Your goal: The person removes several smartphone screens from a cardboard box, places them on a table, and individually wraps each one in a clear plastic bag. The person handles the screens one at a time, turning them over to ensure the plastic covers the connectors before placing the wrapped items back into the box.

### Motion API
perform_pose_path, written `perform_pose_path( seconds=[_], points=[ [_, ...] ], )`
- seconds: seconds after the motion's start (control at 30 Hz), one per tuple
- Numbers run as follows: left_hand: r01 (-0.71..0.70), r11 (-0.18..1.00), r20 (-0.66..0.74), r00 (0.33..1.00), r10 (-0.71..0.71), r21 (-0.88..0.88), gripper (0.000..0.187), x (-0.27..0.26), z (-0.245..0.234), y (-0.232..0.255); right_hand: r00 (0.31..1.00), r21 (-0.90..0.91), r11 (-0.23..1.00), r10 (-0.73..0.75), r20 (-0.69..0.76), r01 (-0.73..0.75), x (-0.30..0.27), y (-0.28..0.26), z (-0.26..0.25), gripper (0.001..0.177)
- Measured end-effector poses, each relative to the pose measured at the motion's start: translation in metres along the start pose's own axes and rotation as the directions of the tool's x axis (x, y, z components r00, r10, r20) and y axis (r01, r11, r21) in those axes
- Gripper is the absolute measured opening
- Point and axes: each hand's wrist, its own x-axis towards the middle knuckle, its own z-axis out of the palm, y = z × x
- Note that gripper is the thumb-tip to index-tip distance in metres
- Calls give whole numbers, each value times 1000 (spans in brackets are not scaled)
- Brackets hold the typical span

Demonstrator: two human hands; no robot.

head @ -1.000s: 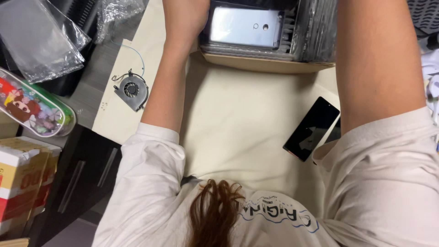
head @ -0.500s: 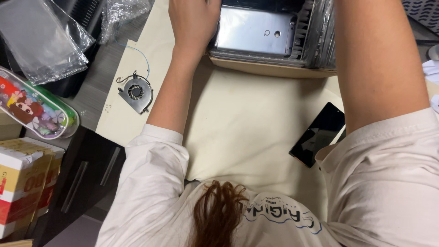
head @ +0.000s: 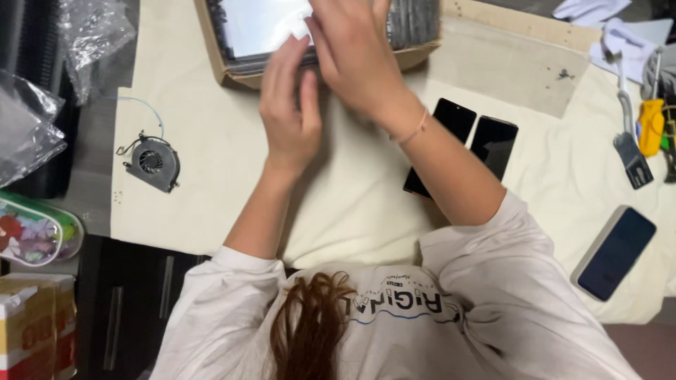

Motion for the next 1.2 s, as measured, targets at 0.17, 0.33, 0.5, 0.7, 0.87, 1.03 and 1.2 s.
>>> perform_pose_path(
  seconds=[0.17, 0.33, 0.5, 0.7, 0.87, 1.03, 1.2],
  points=[
    [172, 960, 240, 964, -117, -219, 36, -71, 63, 38, 958, 361, 888, 276, 76, -284, -110, 0, -45, 39],
    [110, 985, 531, 847, -24, -132, 30, -67, 102, 55, 882, 325, 832, 471, 13, -449, -193, 39, -88, 25],
    [75, 989, 653, 744, -139, 124, 41, -49, 169, 22, 499, 162, 591, 774, -390, -790, -277, 174, -122, 13],
    [-191, 934, 566, 824, -14, 301, 12, -41, 218, -16, 135, -141, 88, 916, -378, -986, -274, 228, -143, 32],
    [-152, 964, 583, 812, -4, 218, 13, -39, 207, -6, 99, -81, 77, 945, -311, -994, -270, 232, -138, 25],
    [-90, 968, 565, 822, -61, 235, 36, -42, 202, -23, 127, -30, 125, 932, -339, -992, -287, 244, -141, 17],
    [-91, 948, 508, 857, -81, 305, 43, -41, 199, -24, 263, -34, 291, 801, -538, -956, -310, 269, -146, 20]
  ],
)
